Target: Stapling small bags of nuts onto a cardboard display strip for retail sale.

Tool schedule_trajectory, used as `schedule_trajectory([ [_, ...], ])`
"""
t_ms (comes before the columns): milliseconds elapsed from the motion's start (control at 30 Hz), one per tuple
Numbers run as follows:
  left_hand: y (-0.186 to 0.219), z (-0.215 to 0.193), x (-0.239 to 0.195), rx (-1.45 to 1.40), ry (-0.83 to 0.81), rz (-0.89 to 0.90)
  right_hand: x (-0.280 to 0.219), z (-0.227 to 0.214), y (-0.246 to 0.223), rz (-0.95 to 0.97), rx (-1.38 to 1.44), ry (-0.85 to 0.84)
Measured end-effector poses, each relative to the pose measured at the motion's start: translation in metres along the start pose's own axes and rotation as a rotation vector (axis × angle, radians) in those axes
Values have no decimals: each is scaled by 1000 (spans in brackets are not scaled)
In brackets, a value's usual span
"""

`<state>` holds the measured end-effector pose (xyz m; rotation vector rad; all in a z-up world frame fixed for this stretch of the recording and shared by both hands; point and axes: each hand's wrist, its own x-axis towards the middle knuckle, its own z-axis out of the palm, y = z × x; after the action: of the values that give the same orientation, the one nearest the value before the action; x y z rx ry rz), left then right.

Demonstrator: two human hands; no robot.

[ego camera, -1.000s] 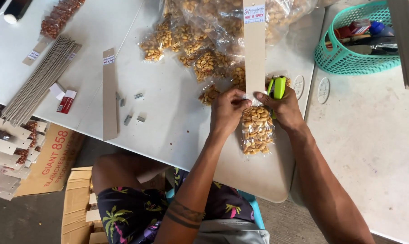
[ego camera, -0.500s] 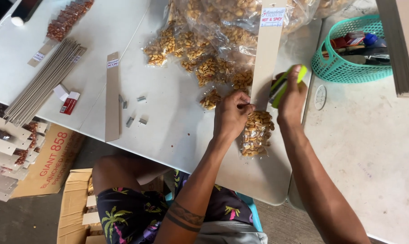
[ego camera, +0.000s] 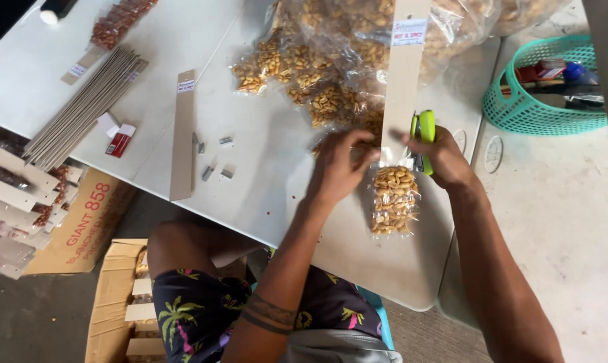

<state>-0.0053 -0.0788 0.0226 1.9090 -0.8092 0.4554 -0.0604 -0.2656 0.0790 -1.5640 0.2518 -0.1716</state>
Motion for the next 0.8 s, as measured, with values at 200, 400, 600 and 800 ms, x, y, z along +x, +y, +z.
schedule_trajectory([
  [200,-16,-33,-21,533,-182,-106,45,-35,106,-121,159,18],
  [400,-25,-38,-16,-672,134,-680,36,-25,90,-160,231,77],
  [600,35,-13,5,-573,-124,-512,11,-6,42,-126,321,158],
  [800,52,26,47,-32,-232,-703,25,-27,79,-141,187,112],
])
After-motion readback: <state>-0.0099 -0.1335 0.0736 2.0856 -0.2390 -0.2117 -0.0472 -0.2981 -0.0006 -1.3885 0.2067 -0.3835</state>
